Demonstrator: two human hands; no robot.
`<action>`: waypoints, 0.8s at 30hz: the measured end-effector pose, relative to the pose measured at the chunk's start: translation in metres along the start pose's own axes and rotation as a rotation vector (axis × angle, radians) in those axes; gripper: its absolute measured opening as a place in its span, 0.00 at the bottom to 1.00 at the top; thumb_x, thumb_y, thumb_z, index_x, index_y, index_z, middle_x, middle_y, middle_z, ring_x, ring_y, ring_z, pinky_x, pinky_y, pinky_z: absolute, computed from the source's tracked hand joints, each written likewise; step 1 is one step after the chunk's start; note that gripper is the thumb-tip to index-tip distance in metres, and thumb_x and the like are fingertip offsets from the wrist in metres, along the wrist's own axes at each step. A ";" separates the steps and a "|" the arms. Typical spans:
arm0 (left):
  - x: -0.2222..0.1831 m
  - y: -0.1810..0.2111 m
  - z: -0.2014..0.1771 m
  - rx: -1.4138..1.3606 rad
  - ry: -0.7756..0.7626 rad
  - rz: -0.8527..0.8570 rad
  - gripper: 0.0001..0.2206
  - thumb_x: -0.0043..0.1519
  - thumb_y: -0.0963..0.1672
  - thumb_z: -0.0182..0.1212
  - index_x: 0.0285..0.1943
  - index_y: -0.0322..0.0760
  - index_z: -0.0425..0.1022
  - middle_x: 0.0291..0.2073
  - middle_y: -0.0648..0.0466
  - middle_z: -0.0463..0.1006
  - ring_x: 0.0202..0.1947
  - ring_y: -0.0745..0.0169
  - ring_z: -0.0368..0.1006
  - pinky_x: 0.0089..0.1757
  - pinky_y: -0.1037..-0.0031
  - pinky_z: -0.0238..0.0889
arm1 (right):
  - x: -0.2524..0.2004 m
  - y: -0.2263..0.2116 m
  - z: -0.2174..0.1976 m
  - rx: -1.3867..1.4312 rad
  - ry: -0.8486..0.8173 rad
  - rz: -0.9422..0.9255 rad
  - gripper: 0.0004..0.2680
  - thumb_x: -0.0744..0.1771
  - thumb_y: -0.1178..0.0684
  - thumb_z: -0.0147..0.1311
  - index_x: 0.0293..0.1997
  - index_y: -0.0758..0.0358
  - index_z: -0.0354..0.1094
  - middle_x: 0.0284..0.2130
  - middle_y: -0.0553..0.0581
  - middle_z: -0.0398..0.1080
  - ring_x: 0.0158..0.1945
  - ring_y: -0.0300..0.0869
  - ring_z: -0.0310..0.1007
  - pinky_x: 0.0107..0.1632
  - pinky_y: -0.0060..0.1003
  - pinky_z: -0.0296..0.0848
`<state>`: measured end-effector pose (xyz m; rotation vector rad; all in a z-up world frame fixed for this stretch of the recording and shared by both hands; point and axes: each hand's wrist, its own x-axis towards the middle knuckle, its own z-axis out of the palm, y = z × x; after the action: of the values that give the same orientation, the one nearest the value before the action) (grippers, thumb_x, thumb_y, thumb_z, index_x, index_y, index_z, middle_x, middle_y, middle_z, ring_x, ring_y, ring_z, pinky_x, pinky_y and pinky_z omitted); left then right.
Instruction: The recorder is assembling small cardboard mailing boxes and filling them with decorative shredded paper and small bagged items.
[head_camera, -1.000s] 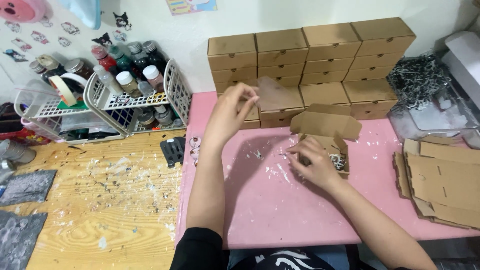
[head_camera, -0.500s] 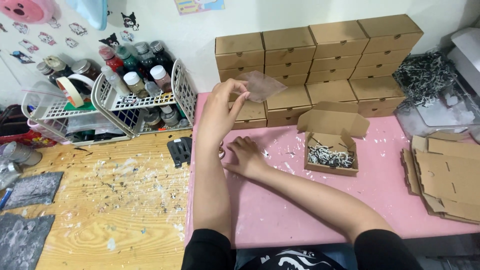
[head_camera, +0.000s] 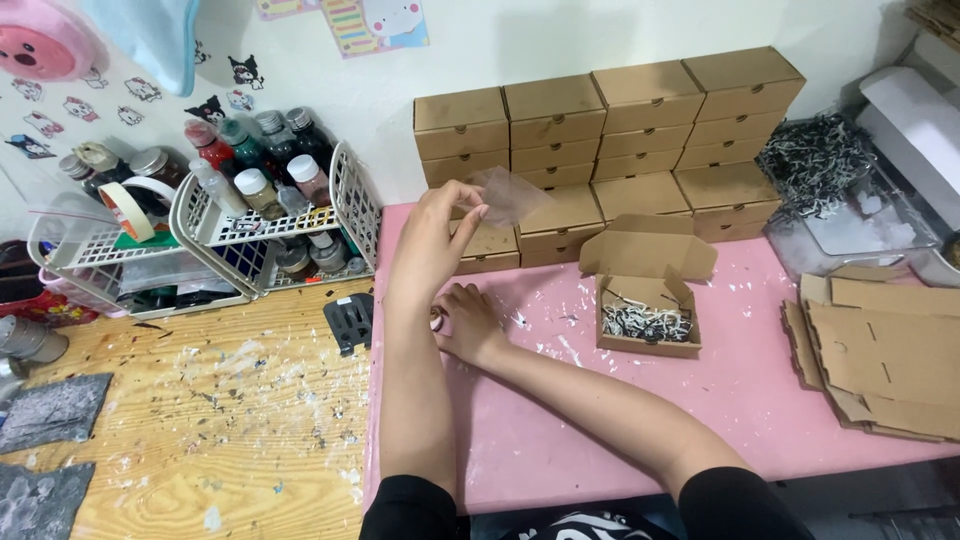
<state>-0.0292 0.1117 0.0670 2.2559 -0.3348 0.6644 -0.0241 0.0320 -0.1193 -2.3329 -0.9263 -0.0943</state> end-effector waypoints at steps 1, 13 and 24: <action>0.000 0.001 -0.001 0.001 0.002 0.003 0.07 0.64 0.43 0.63 0.43 0.34 0.73 0.48 0.48 0.83 0.51 0.49 0.77 0.51 0.61 0.68 | -0.004 0.007 -0.004 -0.001 0.002 -0.002 0.19 0.60 0.42 0.66 0.49 0.60 0.68 0.48 0.59 0.64 0.56 0.55 0.61 0.58 0.54 0.61; 0.003 -0.013 0.005 -0.097 -0.073 -0.219 0.09 0.64 0.45 0.62 0.45 0.33 0.74 0.47 0.49 0.82 0.46 0.58 0.81 0.44 0.67 0.74 | -0.070 0.087 -0.150 0.779 -0.028 0.249 0.19 0.62 0.57 0.64 0.60 0.58 0.68 0.53 0.56 0.74 0.53 0.43 0.77 0.57 0.37 0.77; 0.001 -0.028 0.061 -0.267 -0.571 -0.221 0.08 0.65 0.45 0.61 0.44 0.35 0.75 0.41 0.49 0.83 0.44 0.62 0.80 0.50 0.70 0.74 | -0.112 0.165 -0.198 1.102 0.240 0.301 0.21 0.65 0.65 0.57 0.65 0.65 0.57 0.55 0.62 0.71 0.56 0.43 0.74 0.57 0.38 0.76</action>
<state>0.0054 0.0866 0.0148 2.1419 -0.4101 -0.1462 0.0287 -0.2407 -0.0776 -1.3521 -0.3275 0.2097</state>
